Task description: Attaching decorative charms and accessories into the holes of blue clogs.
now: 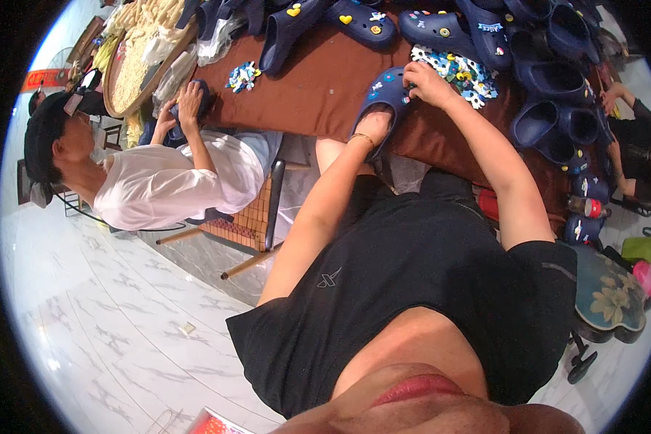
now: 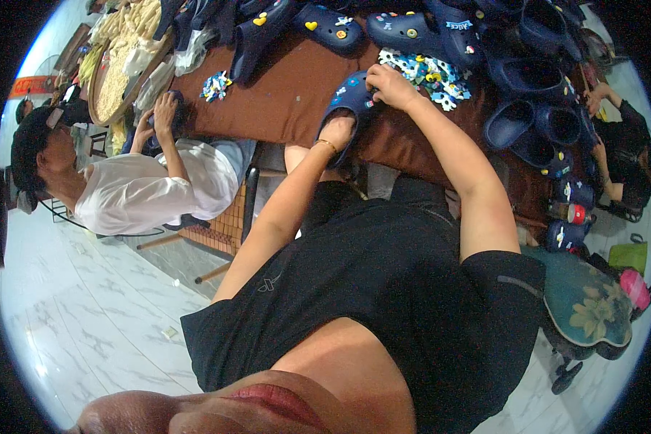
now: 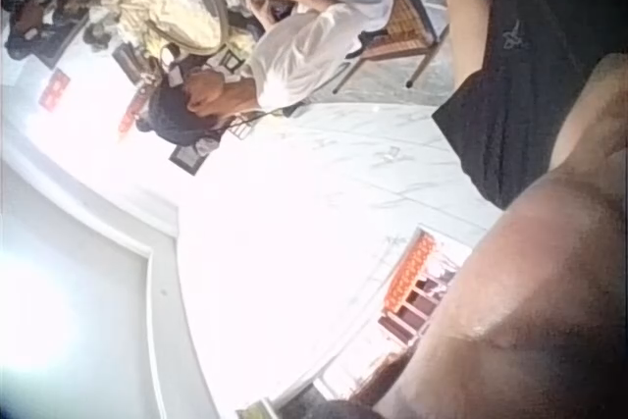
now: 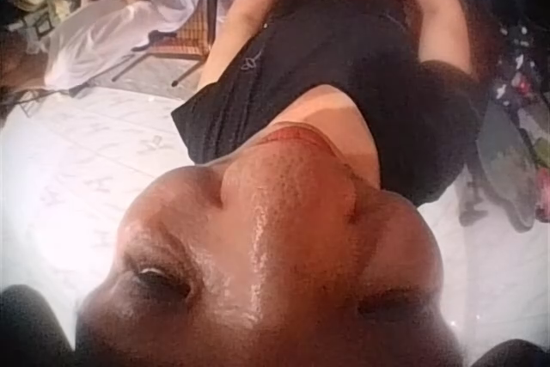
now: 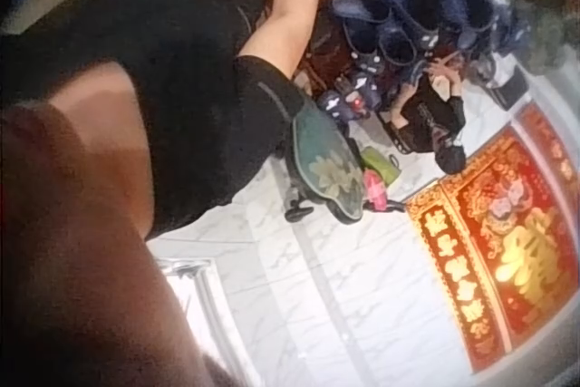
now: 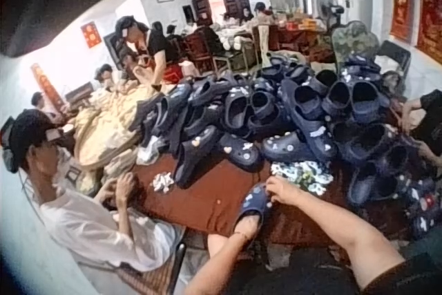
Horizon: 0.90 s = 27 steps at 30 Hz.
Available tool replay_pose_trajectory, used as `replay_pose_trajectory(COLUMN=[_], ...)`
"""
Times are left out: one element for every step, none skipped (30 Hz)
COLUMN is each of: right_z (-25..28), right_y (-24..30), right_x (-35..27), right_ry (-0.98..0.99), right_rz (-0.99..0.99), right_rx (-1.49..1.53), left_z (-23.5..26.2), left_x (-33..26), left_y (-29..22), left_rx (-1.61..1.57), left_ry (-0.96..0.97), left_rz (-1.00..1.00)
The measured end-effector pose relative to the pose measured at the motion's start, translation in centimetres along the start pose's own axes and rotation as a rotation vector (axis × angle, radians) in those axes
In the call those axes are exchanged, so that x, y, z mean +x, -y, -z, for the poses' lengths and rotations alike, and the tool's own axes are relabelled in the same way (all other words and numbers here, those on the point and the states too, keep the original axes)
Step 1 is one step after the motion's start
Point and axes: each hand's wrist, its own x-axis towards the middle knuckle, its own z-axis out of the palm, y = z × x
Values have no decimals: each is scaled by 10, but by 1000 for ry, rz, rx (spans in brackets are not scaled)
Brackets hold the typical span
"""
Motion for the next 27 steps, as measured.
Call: replay_pose_trajectory(right_z=[-2, -4, -5, -8, -11, -8, -9, -12, -15, -15, -16, -18, -18, -19, -22, -24, -20, -18, -13, -11, -11, -15, -12, -14, -16, -18, -16], right_y=[1, -1, 1, -4, -3, 1, -1, 5, 15, 18, 22, 24, 25, 26, 20, 18, 0, 0, 4, 10, 10, 13, 20, 22, 27, 32, 36], right_x=[6, 14, 15, 12, 10, 5, -4, -10, -13, -19, -21, -22, -26, -31, -24, -16, -21, -11, 2, 13, 22, 30, 37, 39, 45, 50, 52], right_ry=[-11, -25, 6, 16, 6, 12, -19, -85, -160, -171, -207, -236, -242, -247, -241, -226, -183, -131, -56, -64, -40, -14, 77, 73, 183, 292, 453], right_rz=[-8, -9, -11, -19, -40, -40, -45, -16, -18, -69, -72, -86, -105, -129, -123, -127, -146, -130, -129, -80, -50, -39, -60, -79, -67, -54, -58], right_rx=[66, 131, 134, 75, 68, 61, 62, 51, 60, 54, 65, 72, 81, 91, 79, 70, 99, 154, 155, 165, 150, 70, 30, 30, -15, -59, -146], left_z=[-2, -2, -7, -9, -13, -14, -16, -17, -22, -20, -22, -22, -18, -13, -9, -28, -3, -4, -6, -6, -9, -9, -7, -5, -5, -4, -3], left_x=[-2, 1, -2, 1, 2, 1, -1, -3, -7, -10, -12, -11, -12, -10, -8, -3, -1, -2, -2, -3, -4, -3, -2, 0, -1, -1, -1], left_y=[5, 11, 11, 10, 11, 8, 3, 2, 7, 2, 2, 4, 1, -1, -2, 15, -6, -2, 4, 7, 11, 11, 10, 6, 4, 2, 0], left_rx=[-11, -17, 33, 15, 29, -27, -80, -59, -47, -69, -69, -70, -74, -69, -66, -81, -52, -67, -51, 8, -30, -43, -44, -43, -43, -42, -39], left_ry=[6, 6, -28, -11, 18, 1, -89, -25, -7, -30, -50, -66, -70, -18, 39, -127, 7, -24, -40, -23, -113, -73, -39, -7, -2, 9, 19], left_rz=[14, 27, -25, -32, 2, -6, -44, -23, -16, -19, -34, -51, -47, -30, -15, -73, -78, -34, -36, -30, -87, -37, -11, 15, 10, 21, 32])
